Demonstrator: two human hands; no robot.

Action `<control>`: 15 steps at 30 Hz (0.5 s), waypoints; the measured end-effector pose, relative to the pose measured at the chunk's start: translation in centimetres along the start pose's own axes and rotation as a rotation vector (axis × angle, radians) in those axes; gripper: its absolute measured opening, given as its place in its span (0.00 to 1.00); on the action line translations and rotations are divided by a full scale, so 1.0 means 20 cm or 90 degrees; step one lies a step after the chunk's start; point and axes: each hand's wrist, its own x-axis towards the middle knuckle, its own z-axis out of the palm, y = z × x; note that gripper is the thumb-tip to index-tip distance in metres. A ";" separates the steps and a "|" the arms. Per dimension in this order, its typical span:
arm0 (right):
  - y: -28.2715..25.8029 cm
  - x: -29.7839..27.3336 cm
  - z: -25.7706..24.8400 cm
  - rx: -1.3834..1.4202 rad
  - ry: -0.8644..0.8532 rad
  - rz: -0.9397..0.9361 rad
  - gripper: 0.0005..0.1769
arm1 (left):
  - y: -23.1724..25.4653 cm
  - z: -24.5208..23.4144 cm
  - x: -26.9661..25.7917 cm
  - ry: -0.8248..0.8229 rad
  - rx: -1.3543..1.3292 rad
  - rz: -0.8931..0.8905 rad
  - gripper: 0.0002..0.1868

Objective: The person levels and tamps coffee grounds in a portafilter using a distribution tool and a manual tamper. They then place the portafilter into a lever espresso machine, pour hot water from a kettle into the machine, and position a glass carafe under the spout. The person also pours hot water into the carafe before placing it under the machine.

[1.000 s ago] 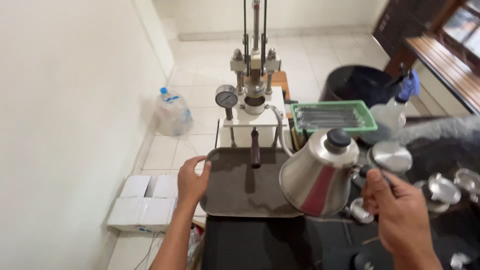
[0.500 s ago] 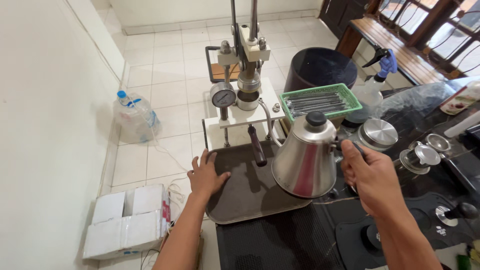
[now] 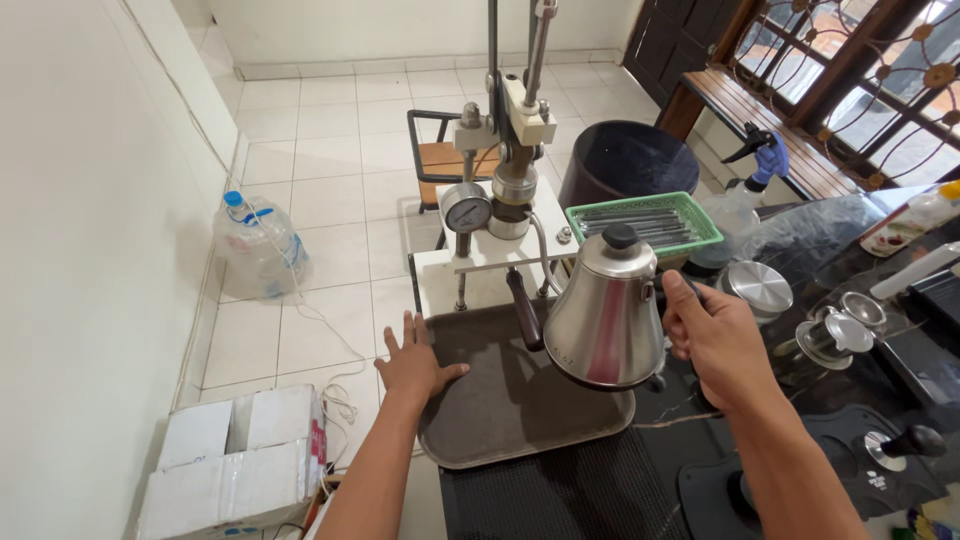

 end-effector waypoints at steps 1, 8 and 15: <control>0.00 0.01 0.00 0.001 0.000 0.000 0.28 | -0.01 0.00 0.01 -0.013 -0.014 -0.008 0.71; -0.06 0.09 -0.01 -0.010 -0.007 0.036 0.26 | -0.02 0.03 0.02 -0.013 -0.049 -0.010 0.71; -0.10 0.14 -0.01 -0.026 -0.043 0.031 0.26 | -0.01 0.02 0.06 -0.025 0.000 0.011 0.71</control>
